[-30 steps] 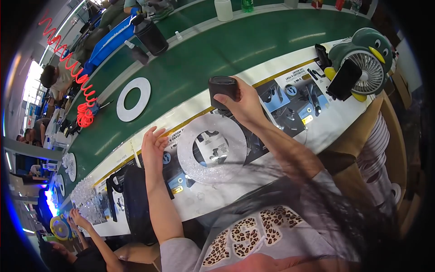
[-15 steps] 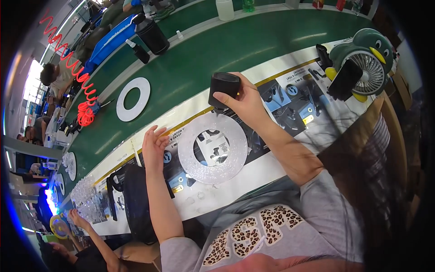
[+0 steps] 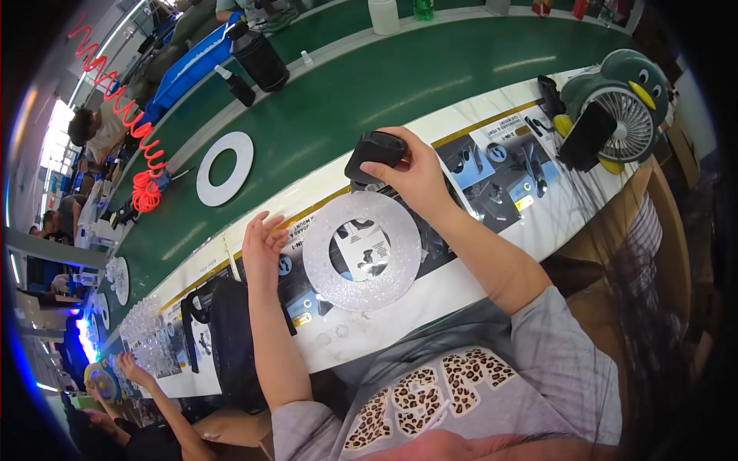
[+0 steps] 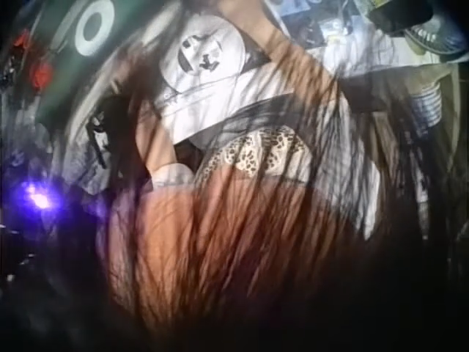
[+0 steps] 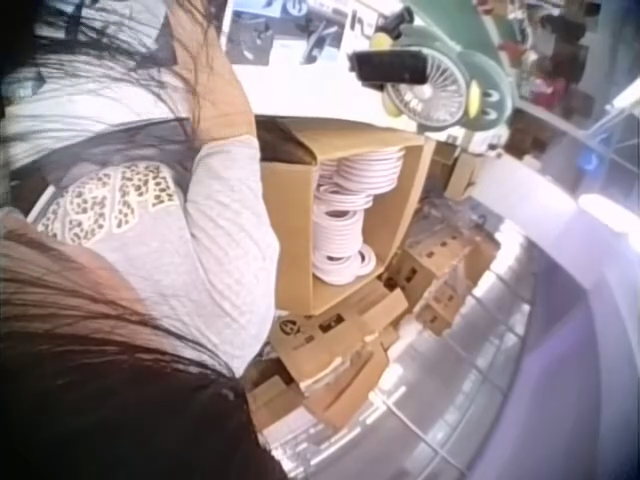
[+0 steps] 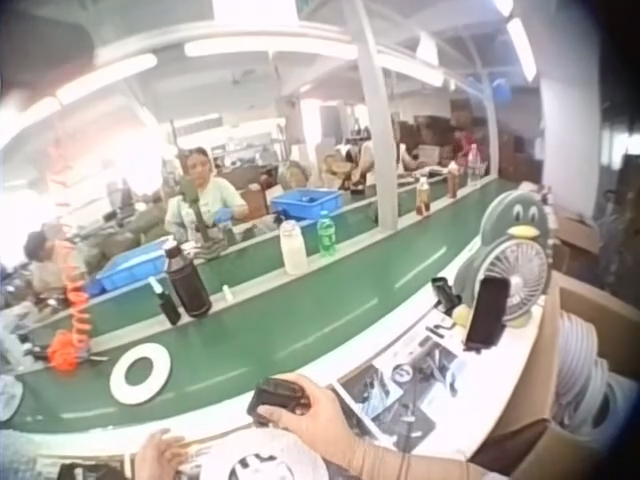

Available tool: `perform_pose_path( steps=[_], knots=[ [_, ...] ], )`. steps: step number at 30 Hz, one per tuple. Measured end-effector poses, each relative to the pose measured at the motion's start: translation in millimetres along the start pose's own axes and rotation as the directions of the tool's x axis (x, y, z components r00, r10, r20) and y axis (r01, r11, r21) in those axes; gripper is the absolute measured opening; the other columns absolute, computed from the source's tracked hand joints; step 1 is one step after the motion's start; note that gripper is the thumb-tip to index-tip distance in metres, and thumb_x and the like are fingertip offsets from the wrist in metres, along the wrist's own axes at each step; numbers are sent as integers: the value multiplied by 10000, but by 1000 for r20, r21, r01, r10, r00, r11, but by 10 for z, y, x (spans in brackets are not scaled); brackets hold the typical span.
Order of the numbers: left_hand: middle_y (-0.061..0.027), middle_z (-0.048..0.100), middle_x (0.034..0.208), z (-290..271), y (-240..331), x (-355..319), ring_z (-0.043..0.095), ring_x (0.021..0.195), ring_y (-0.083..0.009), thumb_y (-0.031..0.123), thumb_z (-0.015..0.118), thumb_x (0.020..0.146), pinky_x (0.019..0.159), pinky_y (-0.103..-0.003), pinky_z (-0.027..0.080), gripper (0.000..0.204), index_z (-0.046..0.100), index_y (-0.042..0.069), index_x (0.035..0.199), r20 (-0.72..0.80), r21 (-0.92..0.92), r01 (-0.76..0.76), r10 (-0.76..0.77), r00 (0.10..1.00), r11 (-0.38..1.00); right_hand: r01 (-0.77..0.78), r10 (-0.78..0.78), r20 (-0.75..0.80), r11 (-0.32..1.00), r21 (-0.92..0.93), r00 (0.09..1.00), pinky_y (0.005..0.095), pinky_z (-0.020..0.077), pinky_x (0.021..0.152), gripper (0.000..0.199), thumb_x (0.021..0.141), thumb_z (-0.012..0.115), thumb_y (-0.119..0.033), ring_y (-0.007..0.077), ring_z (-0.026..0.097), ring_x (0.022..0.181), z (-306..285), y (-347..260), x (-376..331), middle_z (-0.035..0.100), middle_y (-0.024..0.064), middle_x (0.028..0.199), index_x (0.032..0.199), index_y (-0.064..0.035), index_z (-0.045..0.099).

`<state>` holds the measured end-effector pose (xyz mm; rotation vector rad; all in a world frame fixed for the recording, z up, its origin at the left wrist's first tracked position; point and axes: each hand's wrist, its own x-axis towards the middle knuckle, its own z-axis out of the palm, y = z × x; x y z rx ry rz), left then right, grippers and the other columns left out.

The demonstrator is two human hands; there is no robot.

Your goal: Applying glue to a circular light fixture component using a manual dispenser on an assembly line.

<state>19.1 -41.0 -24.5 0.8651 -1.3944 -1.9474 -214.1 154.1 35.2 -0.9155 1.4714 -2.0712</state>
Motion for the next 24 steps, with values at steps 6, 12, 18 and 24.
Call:
perform_pose_path(
  steps=[6, 12, 18, 24],
  knots=[
    [-179, 580, 1130, 55, 9, -22, 602, 834, -175, 315, 445, 970, 775, -285, 500, 403, 466, 30, 1255, -4, 24, -6, 6, 1000, 1000, 14, -14, 12, 999, -40, 1000, 260, 521, 810, 429, 742, 768, -57, 134, 612, 904, -13, 101, 3, 622, 74, 991, 1113, -17, 556],
    [-171, 590, 1130, 64, 22, -36, 604, 841, -178, 348, 484, 953, 786, -291, 494, 437, 475, 31, 1253, -1, 8, -2, 2, 1000, 1000, 34, -33, 11, 999, -37, 999, 262, 523, 812, 427, 743, 765, -53, 131, 614, 901, -11, 109, 4, 627, 72, 988, 1115, -21, 558],
    [-162, 608, 1114, 16, -1, -14, 616, 848, -194, 357, 516, 936, 787, -286, 490, 450, 478, 52, 1264, 11, 0, -7, 7, 1000, 1000, 20, -20, 7, 1000, -17, 1000, 262, 523, 812, 419, 744, 762, -43, 127, 618, 890, -1, 116, 6, 636, 68, 972, 1110, -20, 560],
    [-170, 602, 1107, 33, -6, 2, 615, 823, -189, 352, 525, 932, 764, -292, 502, 443, 482, 44, 1246, -18, -15, 23, -23, 1000, 1000, 26, -25, 8, 998, -61, 1000, 261, 523, 814, 414, 741, 764, -42, 123, 617, 888, -16, 148, 19, 637, 69, 969, 1104, -21, 565]
  ],
)
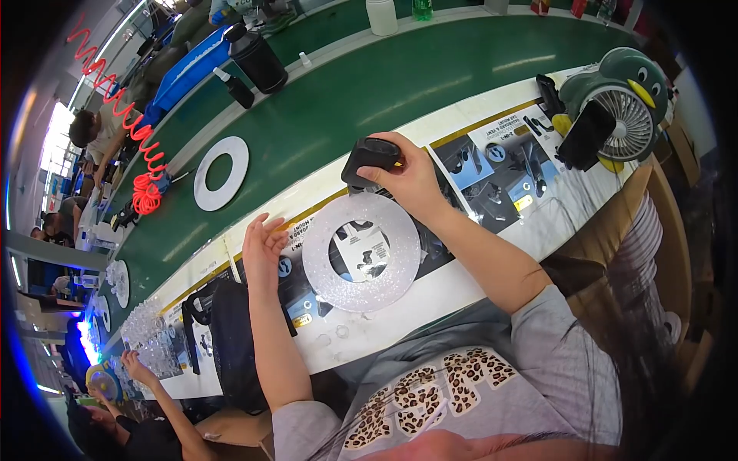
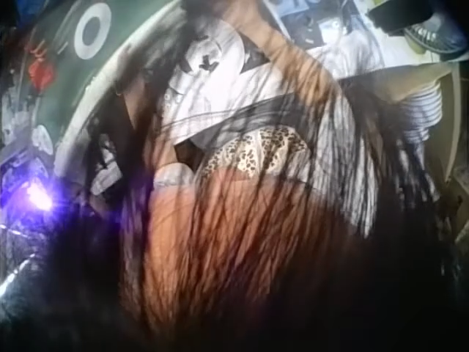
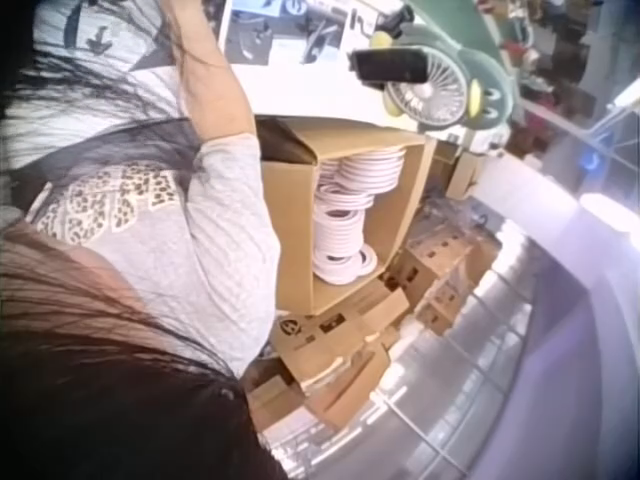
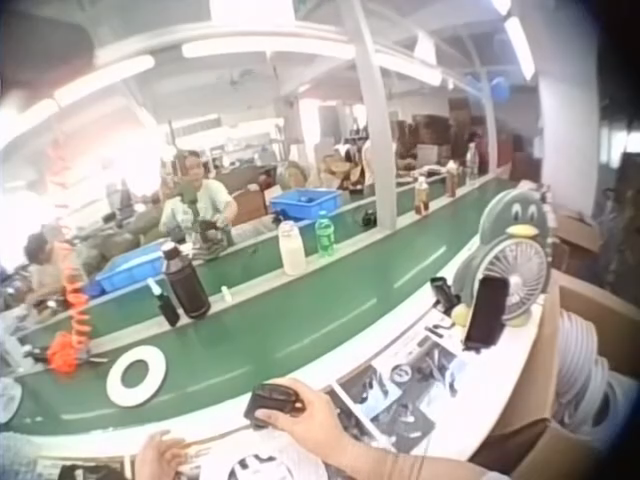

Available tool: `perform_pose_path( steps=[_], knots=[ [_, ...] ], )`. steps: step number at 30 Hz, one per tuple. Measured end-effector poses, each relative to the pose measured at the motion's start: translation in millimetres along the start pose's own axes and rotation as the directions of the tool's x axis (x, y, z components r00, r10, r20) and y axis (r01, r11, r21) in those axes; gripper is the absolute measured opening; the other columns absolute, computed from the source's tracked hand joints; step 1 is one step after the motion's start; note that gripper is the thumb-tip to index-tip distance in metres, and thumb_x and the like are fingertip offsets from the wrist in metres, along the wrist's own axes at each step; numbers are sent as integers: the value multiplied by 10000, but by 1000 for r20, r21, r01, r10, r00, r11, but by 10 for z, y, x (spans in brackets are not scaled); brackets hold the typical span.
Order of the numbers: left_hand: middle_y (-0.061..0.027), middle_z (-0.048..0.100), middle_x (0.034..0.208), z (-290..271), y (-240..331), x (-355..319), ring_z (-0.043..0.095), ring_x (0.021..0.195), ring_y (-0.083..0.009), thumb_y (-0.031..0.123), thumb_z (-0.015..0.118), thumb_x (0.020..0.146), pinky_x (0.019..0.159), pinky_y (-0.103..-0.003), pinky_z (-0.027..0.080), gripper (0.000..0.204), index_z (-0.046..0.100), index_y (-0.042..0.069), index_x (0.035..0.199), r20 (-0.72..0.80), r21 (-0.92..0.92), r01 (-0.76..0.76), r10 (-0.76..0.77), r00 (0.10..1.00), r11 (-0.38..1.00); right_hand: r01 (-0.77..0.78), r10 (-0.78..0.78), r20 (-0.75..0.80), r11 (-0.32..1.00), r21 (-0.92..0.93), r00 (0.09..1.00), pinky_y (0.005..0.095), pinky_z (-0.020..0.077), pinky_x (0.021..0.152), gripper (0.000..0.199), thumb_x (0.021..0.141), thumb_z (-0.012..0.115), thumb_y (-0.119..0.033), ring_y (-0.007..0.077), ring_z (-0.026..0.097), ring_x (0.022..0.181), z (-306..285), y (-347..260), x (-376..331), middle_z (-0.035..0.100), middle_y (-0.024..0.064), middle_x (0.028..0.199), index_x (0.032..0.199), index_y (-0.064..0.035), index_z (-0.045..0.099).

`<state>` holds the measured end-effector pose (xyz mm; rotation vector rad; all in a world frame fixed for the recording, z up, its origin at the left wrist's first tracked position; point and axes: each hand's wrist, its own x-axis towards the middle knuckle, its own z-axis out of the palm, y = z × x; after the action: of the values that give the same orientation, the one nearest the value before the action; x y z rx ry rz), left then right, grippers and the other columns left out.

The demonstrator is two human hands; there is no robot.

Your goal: Applying glue to a circular light fixture component using a manual dispenser on an assembly line.

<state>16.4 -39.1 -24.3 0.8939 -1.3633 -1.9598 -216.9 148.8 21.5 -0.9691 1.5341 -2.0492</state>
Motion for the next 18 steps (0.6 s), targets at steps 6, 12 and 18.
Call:
perform_pose_path(
  steps=[6, 12, 18],
  knots=[
    [-175, 593, 1104, -17, -3, 1, 604, 811, -180, 360, 508, 936, 770, -277, 499, 451, 483, 28, 1240, 3, 26, -10, 10, 1000, 1000, -4, 3, 11, 997, 74, 1000, 262, 523, 814, 412, 743, 763, -44, 125, 618, 890, 20, -4, -8, 637, 71, 971, 1103, -21, 565],
    [-160, 587, 1116, 17, 23, -32, 593, 842, -167, 352, 473, 958, 792, -275, 492, 450, 445, 33, 1274, 26, 22, -13, 13, 1000, 1000, -6, 6, -4, 1000, -3, 1000, 267, 522, 819, 414, 743, 767, -55, 134, 620, 892, -7, -58, -4, 635, 76, 977, 1104, -23, 567],
    [-156, 582, 1128, 61, 58, -58, 590, 854, -159, 334, 437, 979, 814, -283, 485, 413, 447, 43, 1272, 13, 46, 3, -4, 1000, 999, 27, -27, -9, 1000, 17, 1000, 268, 522, 817, 414, 743, 769, -62, 134, 620, 889, -13, -61, 0, 635, 73, 972, 1102, -20, 568]
  ],
)
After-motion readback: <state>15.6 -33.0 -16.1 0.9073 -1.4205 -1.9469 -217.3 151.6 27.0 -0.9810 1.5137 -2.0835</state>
